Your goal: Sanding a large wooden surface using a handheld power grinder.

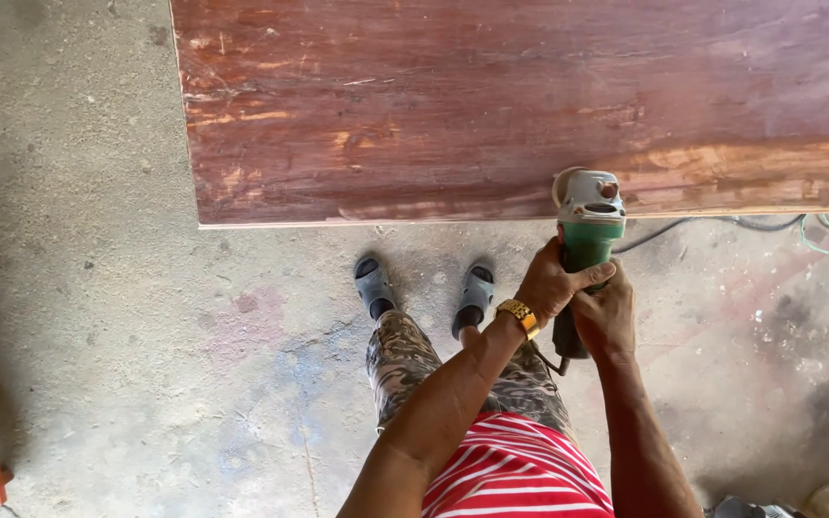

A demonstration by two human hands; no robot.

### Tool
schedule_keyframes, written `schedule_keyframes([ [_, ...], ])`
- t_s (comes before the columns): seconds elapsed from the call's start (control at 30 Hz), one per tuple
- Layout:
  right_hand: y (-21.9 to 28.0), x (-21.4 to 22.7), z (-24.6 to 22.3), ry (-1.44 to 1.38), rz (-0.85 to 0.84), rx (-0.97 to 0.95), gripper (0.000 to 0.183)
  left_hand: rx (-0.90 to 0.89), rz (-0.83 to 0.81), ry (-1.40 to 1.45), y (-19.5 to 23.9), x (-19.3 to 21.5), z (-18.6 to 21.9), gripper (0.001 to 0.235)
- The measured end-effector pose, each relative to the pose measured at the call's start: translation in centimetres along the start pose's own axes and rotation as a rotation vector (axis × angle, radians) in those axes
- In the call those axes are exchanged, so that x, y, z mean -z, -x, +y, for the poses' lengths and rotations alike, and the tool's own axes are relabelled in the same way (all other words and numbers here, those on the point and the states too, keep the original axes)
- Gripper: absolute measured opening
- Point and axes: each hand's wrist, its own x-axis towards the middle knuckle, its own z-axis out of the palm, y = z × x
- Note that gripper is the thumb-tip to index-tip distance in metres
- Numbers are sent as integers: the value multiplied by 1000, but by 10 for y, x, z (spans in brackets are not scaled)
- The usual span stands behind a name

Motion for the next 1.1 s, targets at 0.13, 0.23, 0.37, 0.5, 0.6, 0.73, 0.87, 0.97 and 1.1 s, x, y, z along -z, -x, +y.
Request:
schedule_keyframes([
  [0.13,-2,-5,-7,-36,-27,3,33,-7,26,5,2,6,5,63],
  [0.23,4,-17,-18,-22,-68,17,36,-84,48,86,14,22,7,63],
  [0.37,13,-37,-32,-6,-102,74,35,-97,126,38,28,45,8,64],
  [0.5,20,-56,-46,50,-140,25,36,-92,154,105,40,64,13,64],
  [0.6,23,-74,-52,-1,-161,58,35,-102,190,35,52,82,27,63],
  [0.73,30,-96,-75,-91,-205,93,38,-63,184,57,65,108,45,63],
  [0.87,34,-118,-90,7,-236,57,39,-113,207,133,72,134,50,59],
  [0.97,38,-135,-99,15,-249,77,40,-125,217,147,82,150,57,57],
  [1.1,45,-149,-123,114,-242,125,43,-168,238,222,89,170,54,56],
])
